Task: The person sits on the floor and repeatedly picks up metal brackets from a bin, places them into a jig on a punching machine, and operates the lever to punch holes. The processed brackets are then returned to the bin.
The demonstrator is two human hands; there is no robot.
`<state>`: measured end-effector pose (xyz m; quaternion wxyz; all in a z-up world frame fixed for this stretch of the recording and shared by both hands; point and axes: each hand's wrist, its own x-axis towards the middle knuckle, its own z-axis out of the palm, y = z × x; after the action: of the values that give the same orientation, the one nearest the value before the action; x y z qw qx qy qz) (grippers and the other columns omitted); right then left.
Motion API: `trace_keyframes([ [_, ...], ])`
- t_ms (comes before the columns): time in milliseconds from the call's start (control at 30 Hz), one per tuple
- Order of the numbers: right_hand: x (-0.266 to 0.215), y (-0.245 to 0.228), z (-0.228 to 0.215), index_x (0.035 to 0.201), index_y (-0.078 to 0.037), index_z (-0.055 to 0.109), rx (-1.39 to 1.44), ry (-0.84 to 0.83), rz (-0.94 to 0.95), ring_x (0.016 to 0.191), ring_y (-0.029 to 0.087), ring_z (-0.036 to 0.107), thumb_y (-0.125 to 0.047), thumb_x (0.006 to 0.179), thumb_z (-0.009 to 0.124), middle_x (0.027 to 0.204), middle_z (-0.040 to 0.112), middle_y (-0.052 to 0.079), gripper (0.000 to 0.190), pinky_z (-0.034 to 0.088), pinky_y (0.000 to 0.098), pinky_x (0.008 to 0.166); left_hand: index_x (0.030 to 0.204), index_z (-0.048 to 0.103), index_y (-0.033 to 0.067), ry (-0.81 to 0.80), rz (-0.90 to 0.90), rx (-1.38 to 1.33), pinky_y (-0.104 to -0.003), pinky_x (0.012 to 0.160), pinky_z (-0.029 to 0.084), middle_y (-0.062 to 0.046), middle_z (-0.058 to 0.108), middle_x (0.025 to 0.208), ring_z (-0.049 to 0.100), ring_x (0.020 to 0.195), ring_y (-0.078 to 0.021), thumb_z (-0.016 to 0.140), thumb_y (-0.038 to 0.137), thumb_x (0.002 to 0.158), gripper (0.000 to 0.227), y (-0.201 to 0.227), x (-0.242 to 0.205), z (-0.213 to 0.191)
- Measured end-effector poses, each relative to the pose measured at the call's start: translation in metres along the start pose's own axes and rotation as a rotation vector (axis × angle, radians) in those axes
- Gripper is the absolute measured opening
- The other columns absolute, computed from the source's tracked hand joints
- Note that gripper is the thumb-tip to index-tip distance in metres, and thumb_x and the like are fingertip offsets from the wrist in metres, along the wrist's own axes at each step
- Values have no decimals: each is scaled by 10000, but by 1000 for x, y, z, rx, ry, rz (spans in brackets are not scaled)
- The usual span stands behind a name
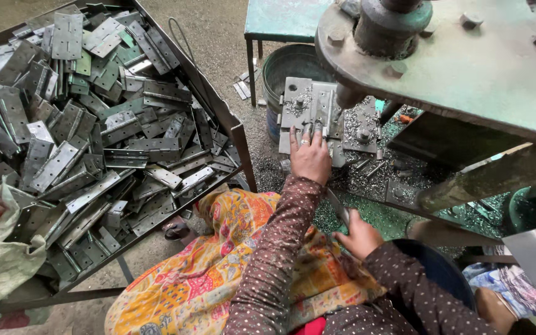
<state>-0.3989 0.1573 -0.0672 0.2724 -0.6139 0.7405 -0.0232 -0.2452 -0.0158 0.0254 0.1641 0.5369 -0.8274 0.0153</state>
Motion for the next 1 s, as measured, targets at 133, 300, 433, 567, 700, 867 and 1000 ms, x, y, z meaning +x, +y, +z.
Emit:
trace_keyframes([
  [133,-1,-3,-20,1137,-13,480,-83,-51,-4,651,349,708,-578,834,730,749,697,172,688,573,486,603,1097,721,133,-159,-20,4,-589,1208,-4,-65,526,1475,440,1400,-292,447,203,974,308,-5,27,-2],
  [300,-20,-2,37,1345,-37,373,77,133,-3,671,438,684,-393,837,688,760,692,232,696,545,529,592,1127,715,125,-130,-21,14,-608,1213,-23,-56,528,1477,461,1387,-251,429,176,970,331,-6,36,-1],
  [433,-17,10,51,1418,22,234,112,72,2,655,453,687,-340,858,670,762,685,259,797,548,530,563,1142,710,121,-89,-23,11,-610,1215,-22,-56,543,1453,461,1388,-250,429,178,962,338,-8,30,3],
  [567,-7,16,28,1324,-26,317,-9,97,-22,706,458,689,-426,839,723,771,692,258,748,547,537,612,1121,713,117,-156,-18,-3,-611,1227,-24,-62,548,1453,460,1394,-261,419,186,992,328,-11,36,9],
  [700,-8,20,38,1271,-73,390,18,101,-11,735,450,697,-444,864,704,805,701,241,634,557,532,649,1051,719,130,-136,-6,-8,-628,1185,-20,-82,535,1432,450,1367,-292,420,194,954,320,-9,40,9],
  [867,-11,16,59,1382,-50,323,186,121,10,742,467,693,-381,841,678,824,693,282,727,552,541,653,1065,710,117,-136,9,-16,-631,1210,48,-111,557,1413,461,1383,-297,447,203,973,292,-9,28,-12],
  [1000,-16,-2,-5,1233,-65,498,-8,40,68,726,376,711,-496,889,714,817,716,213,592,565,500,691,1081,671,95,-40,20,-117,-612,1209,199,-94,625,1284,548,1307,-268,492,175,972,224,-18,-3,-25],
])
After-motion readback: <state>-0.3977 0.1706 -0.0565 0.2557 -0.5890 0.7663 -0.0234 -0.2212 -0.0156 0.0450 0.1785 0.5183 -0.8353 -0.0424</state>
